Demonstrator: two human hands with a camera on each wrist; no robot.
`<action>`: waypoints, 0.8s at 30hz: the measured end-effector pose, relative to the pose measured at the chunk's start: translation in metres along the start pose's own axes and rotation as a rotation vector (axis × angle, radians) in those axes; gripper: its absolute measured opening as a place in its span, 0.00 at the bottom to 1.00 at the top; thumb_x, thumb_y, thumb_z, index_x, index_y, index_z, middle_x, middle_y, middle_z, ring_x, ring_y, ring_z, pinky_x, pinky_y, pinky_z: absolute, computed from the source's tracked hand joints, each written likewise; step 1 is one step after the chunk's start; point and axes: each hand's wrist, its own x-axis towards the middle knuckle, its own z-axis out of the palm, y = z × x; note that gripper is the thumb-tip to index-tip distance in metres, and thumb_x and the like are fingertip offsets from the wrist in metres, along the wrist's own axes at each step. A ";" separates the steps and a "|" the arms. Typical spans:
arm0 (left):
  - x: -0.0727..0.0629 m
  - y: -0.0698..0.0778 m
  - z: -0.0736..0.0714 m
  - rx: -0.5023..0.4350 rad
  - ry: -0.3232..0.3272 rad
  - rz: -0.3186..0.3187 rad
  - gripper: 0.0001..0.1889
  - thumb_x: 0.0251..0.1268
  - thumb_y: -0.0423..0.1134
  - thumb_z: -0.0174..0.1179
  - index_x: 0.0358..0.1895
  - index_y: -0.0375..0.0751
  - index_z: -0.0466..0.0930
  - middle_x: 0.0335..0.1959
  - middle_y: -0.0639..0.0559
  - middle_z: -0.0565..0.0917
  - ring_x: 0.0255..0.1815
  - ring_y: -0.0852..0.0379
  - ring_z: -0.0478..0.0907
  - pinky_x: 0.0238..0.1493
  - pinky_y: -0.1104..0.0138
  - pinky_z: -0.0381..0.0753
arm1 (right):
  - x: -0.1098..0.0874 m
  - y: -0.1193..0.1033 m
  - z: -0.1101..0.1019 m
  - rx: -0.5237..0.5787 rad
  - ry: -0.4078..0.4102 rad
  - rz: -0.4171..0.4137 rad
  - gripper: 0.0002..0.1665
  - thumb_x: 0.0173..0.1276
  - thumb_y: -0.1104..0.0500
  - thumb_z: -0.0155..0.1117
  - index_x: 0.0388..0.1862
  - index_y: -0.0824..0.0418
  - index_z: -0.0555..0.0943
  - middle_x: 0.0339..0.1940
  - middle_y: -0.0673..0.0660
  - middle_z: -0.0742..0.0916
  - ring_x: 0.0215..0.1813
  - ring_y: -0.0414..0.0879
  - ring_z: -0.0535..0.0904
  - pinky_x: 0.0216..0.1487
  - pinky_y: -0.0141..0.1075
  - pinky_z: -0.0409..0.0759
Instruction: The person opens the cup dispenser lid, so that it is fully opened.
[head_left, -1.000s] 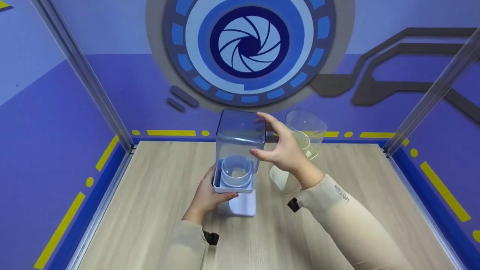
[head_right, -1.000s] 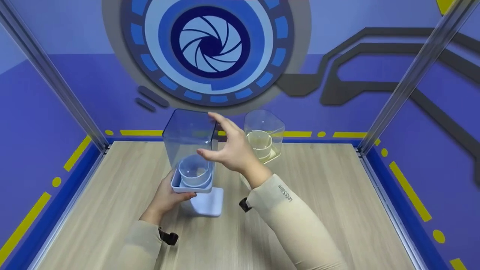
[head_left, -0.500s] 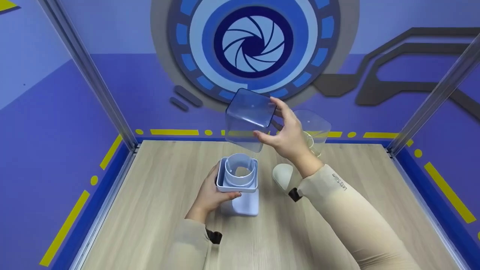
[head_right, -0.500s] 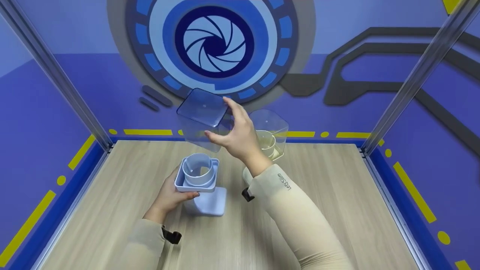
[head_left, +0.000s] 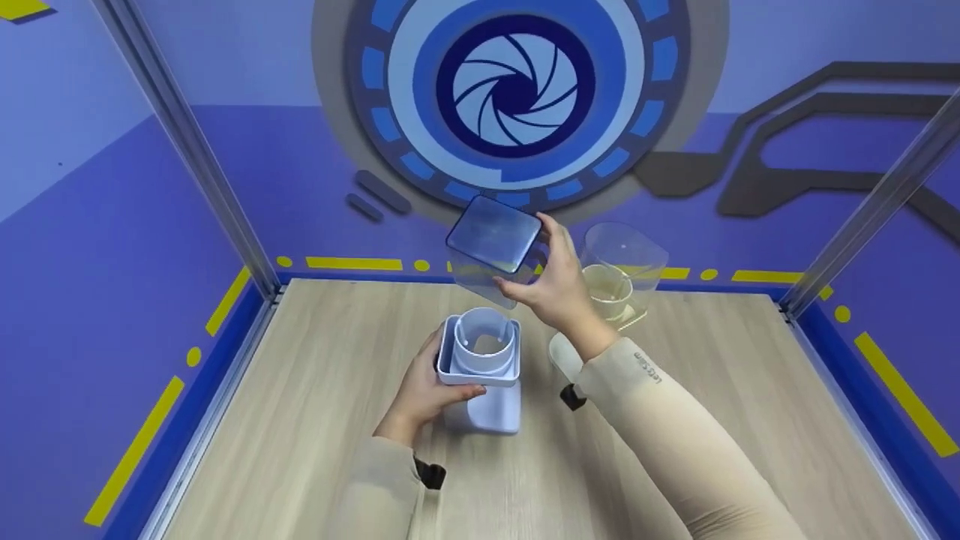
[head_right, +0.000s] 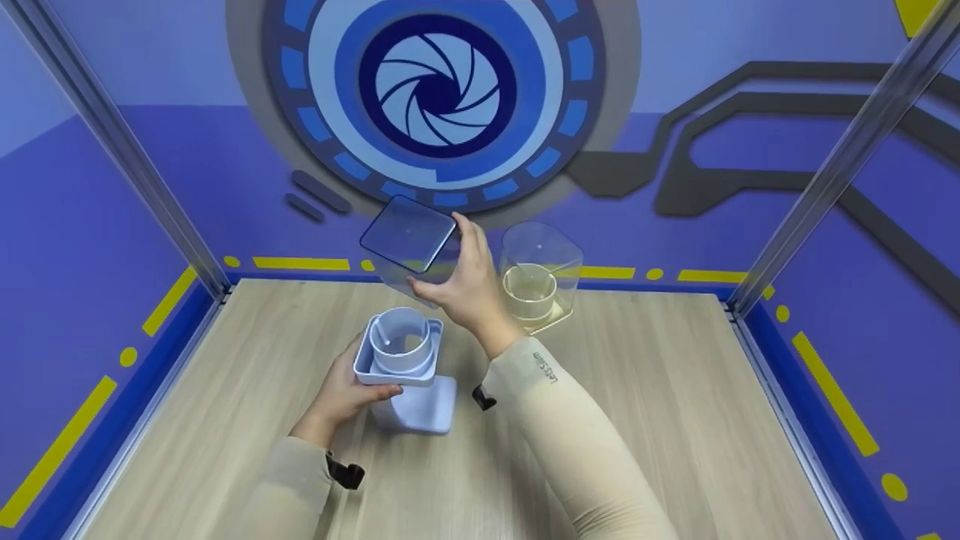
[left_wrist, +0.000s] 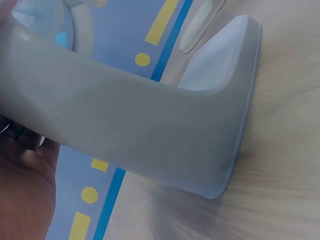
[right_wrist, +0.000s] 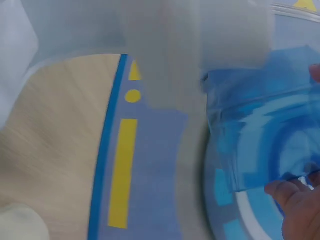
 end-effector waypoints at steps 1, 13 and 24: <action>0.000 0.000 0.000 0.000 0.002 0.000 0.67 0.40 0.39 0.95 0.90 0.51 0.65 0.80 0.52 0.81 0.78 0.51 0.78 0.87 0.63 0.72 | 0.000 0.004 0.004 -0.006 0.006 0.012 0.71 0.56 0.50 0.94 0.90 0.62 0.60 0.79 0.64 0.75 0.79 0.60 0.77 0.80 0.55 0.84; -0.001 0.000 0.003 -0.043 0.011 -0.018 0.69 0.40 0.38 0.95 0.91 0.44 0.63 0.82 0.46 0.78 0.79 0.54 0.76 0.84 0.72 0.71 | -0.001 0.041 0.032 -0.116 0.022 0.161 0.71 0.56 0.46 0.94 0.89 0.65 0.61 0.79 0.67 0.75 0.80 0.63 0.75 0.85 0.56 0.76; 0.000 -0.004 -0.001 -0.017 0.016 0.012 0.68 0.40 0.37 0.95 0.90 0.43 0.64 0.82 0.44 0.79 0.78 0.55 0.77 0.84 0.72 0.71 | 0.006 0.061 0.056 -0.037 -0.036 0.264 0.73 0.58 0.48 0.93 0.91 0.67 0.57 0.84 0.70 0.72 0.85 0.64 0.73 0.91 0.53 0.72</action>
